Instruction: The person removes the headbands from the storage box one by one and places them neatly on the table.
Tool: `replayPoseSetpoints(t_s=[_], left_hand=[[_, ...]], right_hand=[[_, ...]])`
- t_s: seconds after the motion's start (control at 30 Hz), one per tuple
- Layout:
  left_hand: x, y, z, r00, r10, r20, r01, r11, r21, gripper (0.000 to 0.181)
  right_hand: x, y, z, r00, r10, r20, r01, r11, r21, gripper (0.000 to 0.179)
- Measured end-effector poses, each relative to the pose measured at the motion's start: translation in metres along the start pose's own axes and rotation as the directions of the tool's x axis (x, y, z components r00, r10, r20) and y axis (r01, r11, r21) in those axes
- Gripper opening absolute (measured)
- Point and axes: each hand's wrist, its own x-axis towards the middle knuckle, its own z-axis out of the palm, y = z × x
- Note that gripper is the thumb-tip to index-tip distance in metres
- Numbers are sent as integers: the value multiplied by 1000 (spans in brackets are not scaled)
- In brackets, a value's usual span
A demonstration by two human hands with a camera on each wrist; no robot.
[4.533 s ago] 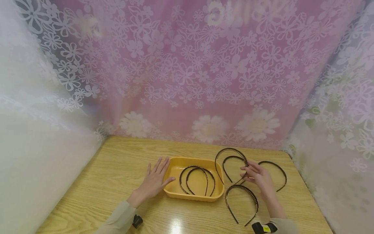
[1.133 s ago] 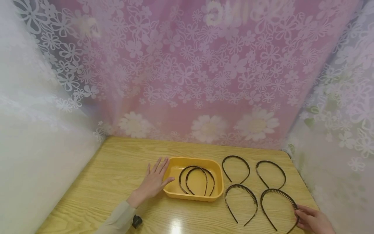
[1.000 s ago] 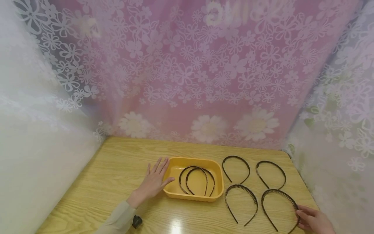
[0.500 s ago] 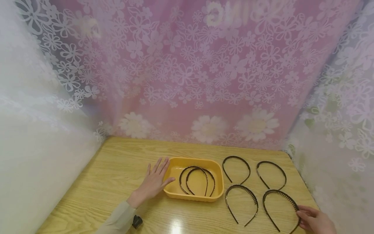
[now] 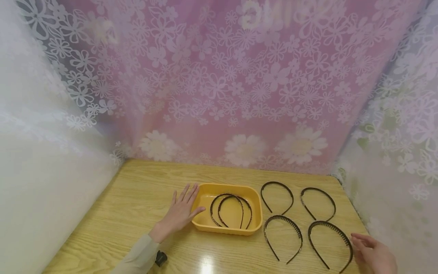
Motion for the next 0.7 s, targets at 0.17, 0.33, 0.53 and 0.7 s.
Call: replayPoseSetpoints(t_s=[0.17,0.33,0.53,0.7], left_hand=[[0,1,-1,1000,3,-1,-3,1000,-2,82],[-1,0,-1,1000,0,5,0,1000,-9,83],[0,1,-1,1000,-4,8,4,1000,-9,83],[0,0,0,1000,-8,12,8,1000,-8,84]], right_hand=[[-9,-18,5,996,-29,-86,31,999,18,67],[-15,-35,9,991,-73,-114,78,996,45,64],[-20,-48,15,966,-235,-106,233,972,-29,58],[-23,-62,27,945,-311,-101,312,950,-13,63]])
